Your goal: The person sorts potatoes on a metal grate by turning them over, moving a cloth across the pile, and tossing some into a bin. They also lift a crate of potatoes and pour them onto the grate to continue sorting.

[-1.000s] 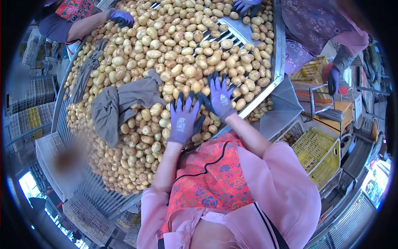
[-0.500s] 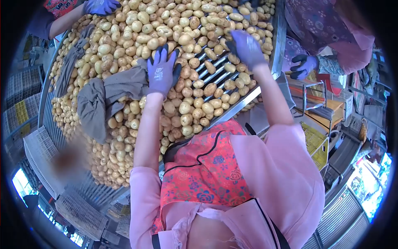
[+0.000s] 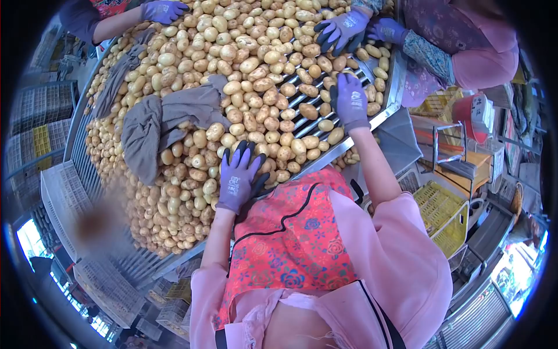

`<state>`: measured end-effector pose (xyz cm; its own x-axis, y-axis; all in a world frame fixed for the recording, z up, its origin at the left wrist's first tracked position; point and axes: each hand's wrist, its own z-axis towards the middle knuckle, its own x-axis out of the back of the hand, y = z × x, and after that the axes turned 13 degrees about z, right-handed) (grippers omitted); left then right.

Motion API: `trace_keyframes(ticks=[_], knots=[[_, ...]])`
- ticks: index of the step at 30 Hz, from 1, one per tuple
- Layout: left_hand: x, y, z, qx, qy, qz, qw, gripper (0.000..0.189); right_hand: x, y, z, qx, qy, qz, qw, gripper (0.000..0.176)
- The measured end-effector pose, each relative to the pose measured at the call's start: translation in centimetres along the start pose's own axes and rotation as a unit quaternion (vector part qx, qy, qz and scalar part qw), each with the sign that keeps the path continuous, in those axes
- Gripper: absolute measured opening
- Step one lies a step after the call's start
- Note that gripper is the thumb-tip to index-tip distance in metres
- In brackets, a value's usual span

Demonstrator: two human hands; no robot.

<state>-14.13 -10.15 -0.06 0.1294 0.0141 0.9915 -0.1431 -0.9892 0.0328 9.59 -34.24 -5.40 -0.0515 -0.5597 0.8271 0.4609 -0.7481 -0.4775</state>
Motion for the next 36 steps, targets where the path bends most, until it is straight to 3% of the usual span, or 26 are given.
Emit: trace_keyframes(ticks=[3,4,5,7,10,11,15,17,19,20,23,25,27,29,31,33,34,35,36], knots=[[-0.9,0.7,0.1,0.028,0.026,0.000,0.999,0.047,-1.5,-5.4,-1.5,0.182,-0.056,0.082,0.978,0.022],[-1.1,1.1,0.4,0.033,0.015,0.011,0.999,0.048,-3.0,-7.9,-2.8,0.127,-0.177,0.083,0.972,0.028],[-1.5,1.3,0.7,0.037,0.005,0.021,0.999,0.049,-4.1,-9.6,-4.8,0.149,-0.195,0.139,0.959,0.039],[-1.9,1.1,0.9,0.031,-0.021,0.021,0.999,0.050,-8.9,-9.5,-6.8,0.184,-0.230,0.034,0.955,0.054],[-1.6,0.5,0.7,0.008,-0.023,0.012,1.000,0.049,-9.7,-9.7,-3.5,0.083,-0.205,0.138,0.965,0.053],[-1.6,0.4,0.8,0.003,-0.026,0.021,0.999,0.051,-9.8,-9.6,-2.5,0.098,-0.161,0.112,0.976,0.054],[-2.2,0.4,3.1,-0.048,-0.055,0.048,0.996,0.054,-10.8,-6.1,1.4,0.074,-0.172,-0.011,0.982,0.052],[-1.9,0.6,5.5,-0.083,-0.043,0.040,0.995,0.053,-10.6,-4.5,3.3,0.031,-0.134,-0.014,0.990,0.050],[-2.1,1.0,8.1,-0.088,-0.052,0.052,0.993,0.054,-10.2,-3.0,5.2,-0.068,-0.069,0.005,0.995,0.049],[-1.9,1.4,9.5,-0.102,-0.054,-0.004,0.993,0.055,-10.3,-0.9,5.1,-0.053,-0.026,0.053,0.997,0.049],[-3.8,1.9,13.3,-0.134,-0.041,-0.077,0.987,0.056,-4.1,-3.3,4.2,-0.032,-0.018,0.040,0.998,0.048],[-2.9,0.1,16.1,-0.146,-0.045,-0.141,0.978,0.044,-3.4,-1.9,0.6,0.015,-0.050,0.055,0.997,0.050],[1.2,-2.9,19.3,-0.055,-0.086,-0.177,0.979,0.040,-4.1,2.5,-2.9,0.010,-0.122,0.007,0.993,0.052],[4.4,-6.7,21.1,-0.001,0.125,-0.066,0.990,0.039,-2.7,2.4,-2.8,-0.017,-0.105,-0.082,0.991,0.049],[4.3,-9.6,23.0,0.144,0.189,0.020,0.971,0.042,-3.0,2.4,-1.3,-0.080,-0.113,-0.137,0.981,0.048],[3.4,-10.1,22.7,0.147,0.169,0.040,0.974,0.042,-2.5,-0.8,2.9,-0.003,0.054,-0.004,0.999,0.043],[2.5,-10.1,22.7,0.150,0.152,0.058,0.975,0.041,-1.7,-3.1,6.1,0.043,0.018,0.072,0.996,0.037],[0.8,-8.9,22.1,0.122,0.167,0.102,0.973,0.034,-2.8,-4.7,8.5,0.142,0.063,0.164,0.974,0.035],[0.8,-7.3,21.4,0.084,0.161,0.073,0.981,0.028,-3.8,-6.7,11.1,0.193,0.037,0.223,0.955,0.036]])
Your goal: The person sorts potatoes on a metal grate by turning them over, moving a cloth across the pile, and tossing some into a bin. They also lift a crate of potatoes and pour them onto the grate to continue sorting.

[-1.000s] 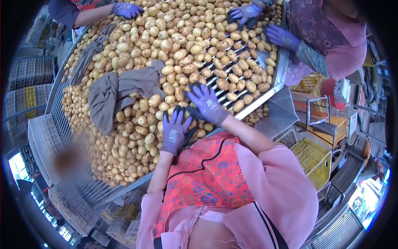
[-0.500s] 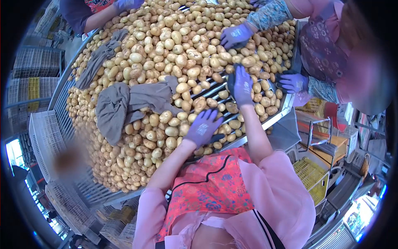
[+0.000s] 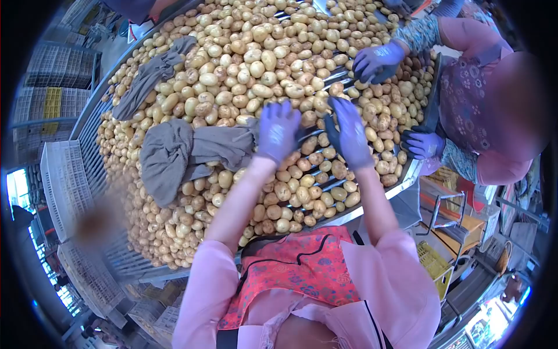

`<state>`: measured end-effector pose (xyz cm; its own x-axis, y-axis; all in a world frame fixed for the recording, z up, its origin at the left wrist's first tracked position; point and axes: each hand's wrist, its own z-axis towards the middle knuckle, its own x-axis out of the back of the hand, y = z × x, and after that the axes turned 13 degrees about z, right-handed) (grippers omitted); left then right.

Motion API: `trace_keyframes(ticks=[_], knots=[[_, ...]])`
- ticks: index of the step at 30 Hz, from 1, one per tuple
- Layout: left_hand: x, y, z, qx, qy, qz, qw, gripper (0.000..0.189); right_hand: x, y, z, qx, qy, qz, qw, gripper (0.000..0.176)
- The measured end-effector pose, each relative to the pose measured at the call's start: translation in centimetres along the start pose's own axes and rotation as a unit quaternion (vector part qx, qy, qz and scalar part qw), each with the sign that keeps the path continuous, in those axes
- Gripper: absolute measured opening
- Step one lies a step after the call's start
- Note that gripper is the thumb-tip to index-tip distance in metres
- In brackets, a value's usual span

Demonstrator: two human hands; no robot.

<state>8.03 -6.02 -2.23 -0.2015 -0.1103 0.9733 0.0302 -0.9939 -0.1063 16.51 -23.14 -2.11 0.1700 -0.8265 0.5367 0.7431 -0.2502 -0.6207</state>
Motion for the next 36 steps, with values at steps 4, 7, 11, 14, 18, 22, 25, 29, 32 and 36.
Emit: trace_keyframes(ticks=[4,7,11,14,18,22,25,29,32,36], knots=[[-1.1,7.2,-5.2,-0.072,-0.121,-0.040,0.989,0.048,-9.3,2.1,7.7,0.057,-0.118,0.036,0.991,0.036],[-1.2,8.0,-8.2,-0.065,-0.108,-0.121,0.985,0.053,-14.6,2.2,10.5,-0.031,-0.291,-0.143,0.945,0.036],[2.3,4.8,-10.1,-0.076,-0.139,-0.177,0.972,0.051,-12.6,1.5,9.5,-0.052,-0.287,-0.073,0.954,0.039],[3.4,1.3,-9.3,-0.053,-0.086,-0.149,0.984,0.045,-11.0,0.6,8.6,0.017,-0.372,-0.093,0.923,0.042],[3.1,-3.5,-5.5,-0.029,-0.083,-0.050,0.995,0.026,-9.3,2.5,2.1,0.055,-0.300,0.008,0.952,0.044],[5.2,-9.5,0.0,0.074,-0.042,0.122,0.989,0.023,2.2,-3.5,-6.2,-0.379,-0.193,0.470,0.774,0.044],[4.3,-14.7,2.2,0.160,-0.056,0.225,0.959,0.031,11.9,-4.4,-17.7,-0.278,-0.201,0.100,0.934,0.038],[2.8,-19.6,2.4,0.053,-0.081,0.199,0.975,0.037,23.3,-5.7,-39.2,-0.516,-0.068,0.052,0.852,0.052],[3.1,-19.9,2.4,0.060,-0.221,0.098,0.969,0.043,28.4,-6.8,-43.8,-0.572,-0.521,-0.197,0.602,0.046],[4.9,-14.9,-2.6,0.027,-0.176,0.136,0.975,0.037,21.2,-6.3,-37.4,-0.463,0.022,-0.362,0.809,0.043]])
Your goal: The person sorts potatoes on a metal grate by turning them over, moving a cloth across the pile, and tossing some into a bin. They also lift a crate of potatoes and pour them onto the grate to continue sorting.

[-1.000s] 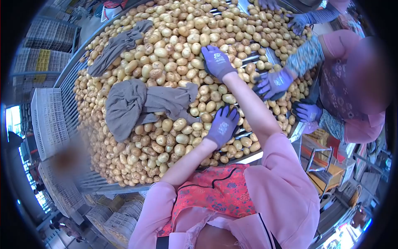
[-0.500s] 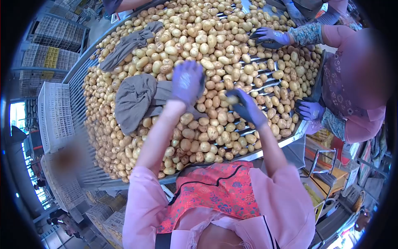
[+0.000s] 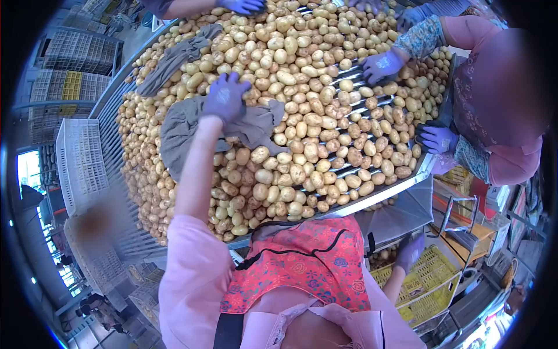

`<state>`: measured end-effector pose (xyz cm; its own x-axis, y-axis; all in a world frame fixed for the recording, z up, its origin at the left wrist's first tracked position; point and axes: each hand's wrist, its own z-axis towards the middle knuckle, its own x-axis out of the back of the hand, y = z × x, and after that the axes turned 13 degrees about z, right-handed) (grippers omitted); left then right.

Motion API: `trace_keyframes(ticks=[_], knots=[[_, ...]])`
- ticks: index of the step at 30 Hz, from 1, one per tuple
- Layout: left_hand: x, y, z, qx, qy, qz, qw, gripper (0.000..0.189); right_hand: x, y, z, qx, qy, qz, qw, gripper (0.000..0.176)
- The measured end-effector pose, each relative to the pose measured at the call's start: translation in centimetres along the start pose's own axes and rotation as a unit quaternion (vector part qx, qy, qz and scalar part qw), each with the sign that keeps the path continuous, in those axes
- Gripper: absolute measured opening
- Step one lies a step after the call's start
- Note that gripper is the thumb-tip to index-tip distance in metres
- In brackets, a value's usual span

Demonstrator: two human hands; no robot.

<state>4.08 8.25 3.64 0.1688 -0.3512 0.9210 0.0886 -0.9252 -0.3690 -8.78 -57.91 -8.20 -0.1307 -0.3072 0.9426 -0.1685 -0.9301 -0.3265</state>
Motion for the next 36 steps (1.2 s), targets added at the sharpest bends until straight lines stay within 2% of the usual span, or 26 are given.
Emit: trace_keyframes(ticks=[1,2,3,4,5,6,7,9,11,12,13,15,17,19,21,22,23,24,26,29,31,33,36], knots=[[-1.0,1.1,-1.5,0.005,0.059,0.021,0.998,0.035,1.5,-9.7,2.6,0.034,-0.091,0.019,0.995,0.044],[-0.2,1.9,-2.6,-0.009,0.044,0.016,0.999,0.035,-2.4,-10.8,3.0,0.066,-0.085,0.150,0.983,0.040],[0.6,2.7,-3.7,-0.022,0.029,0.009,0.999,0.035,-4.5,-15.7,3.4,0.188,-0.090,0.107,0.972,0.041],[1.2,3.4,-4.8,-0.030,0.031,-0.014,0.999,0.034,-5.5,-21.5,3.5,0.256,-0.106,0.161,0.947,0.043],[1.7,4.1,-5.8,-0.036,0.034,-0.039,0.998,0.032,-9.0,-23.2,3.4,0.281,-0.180,0.312,0.889,0.053],[2.5,4.6,-6.8,-0.035,0.066,-0.057,0.996,0.028,-7.1,-29.5,4.1,0.327,-0.208,0.200,0.900,0.061],[2.3,4.9,-7.7,-0.027,-0.001,-0.072,0.997,0.029,-9.9,-30.4,3.7,0.372,-0.214,0.010,0.903,0.063],[3.4,5.2,-9.4,-0.012,-0.082,-0.104,0.991,0.034,-13.2,-31.9,6.6,0.396,-0.168,0.011,0.903,0.062],[1.4,5.2,-11.7,0.000,0.004,-0.100,0.995,0.040,-15.1,-31.9,9.3,0.391,-0.146,-0.021,0.908,0.056],[1.4,5.3,-12.4,0.010,-0.011,-0.115,0.993,0.044,-13.1,-33.8,10.6,0.352,-0.180,-0.009,0.919,0.050],[1.5,5.5,-13.0,0.017,-0.013,-0.117,0.993,0.044,-12.2,-35.6,11.8,0.338,-0.152,-0.024,0.928,0.042],[1.6,6.1,-13.6,0.030,-0.001,-0.118,0.993,0.046,-9.7,-41.1,14.3,0.340,-0.227,0.063,0.911,0.037],[1.1,6.3,-13.5,0.040,0.011,-0.127,0.991,0.047,-9.4,-47.5,15.0,0.510,-0.136,0.271,0.805,0.031],[1.4,6.0,-12.9,0.048,0.004,-0.156,0.987,0.045,-11.1,-54.3,15.2,0.604,-0.156,0.309,0.718,0.026],[1.1,6.0,-12.9,0.059,0.004,-0.165,0.985,0.045,-13.2,-59.7,14.6,0.616,-0.234,0.326,0.677,0.025],[0.9,6.0,-13.0,0.060,0.006,-0.164,0.985,0.043,-14.8,-61.3,14.0,0.624,-0.240,0.264,0.696,0.025],[0.7,6.0,-13.1,0.061,0.008,-0.162,0.985,0.042,-16.2,-62.6,13.4,0.627,-0.243,0.201,0.712,0.026],[0.6,5.9,-13.2,0.057,0.012,-0.167,0.984,0.044,-16.4,-63.5,13.2,0.611,-0.289,0.147,0.723,0.036],[0.5,5.9,-13.1,0.064,0.011,-0.164,0.984,0.045,-16.3,-62.6,13.2,0.594,-0.307,0.157,0.727,0.034],[1.0,5.9,-13.0,0.062,0.005,-0.167,0.984,0.047,-15.3,-58.4,13.6,0.569,-0.327,0.177,0.733,0.031],[0.8,6.0,-13.2,0.057,0.009,-0.169,0.984,0.047,-15.8,-54.7,14.0,0.524,-0.267,0.218,0.779,0.032],[0.9,6.1,-13.1,0.058,0.009,-0.165,0.985,0.047,-14.3,-51.7,15.3,0.501,-0.299,0.140,0.800,0.028],[0.4,5.9,-12.8,0.041,0.029,-0.191,0.980,0.051,-14.3,-45.9,15.1,0.514,-0.273,0.147,0.800,0.030]])
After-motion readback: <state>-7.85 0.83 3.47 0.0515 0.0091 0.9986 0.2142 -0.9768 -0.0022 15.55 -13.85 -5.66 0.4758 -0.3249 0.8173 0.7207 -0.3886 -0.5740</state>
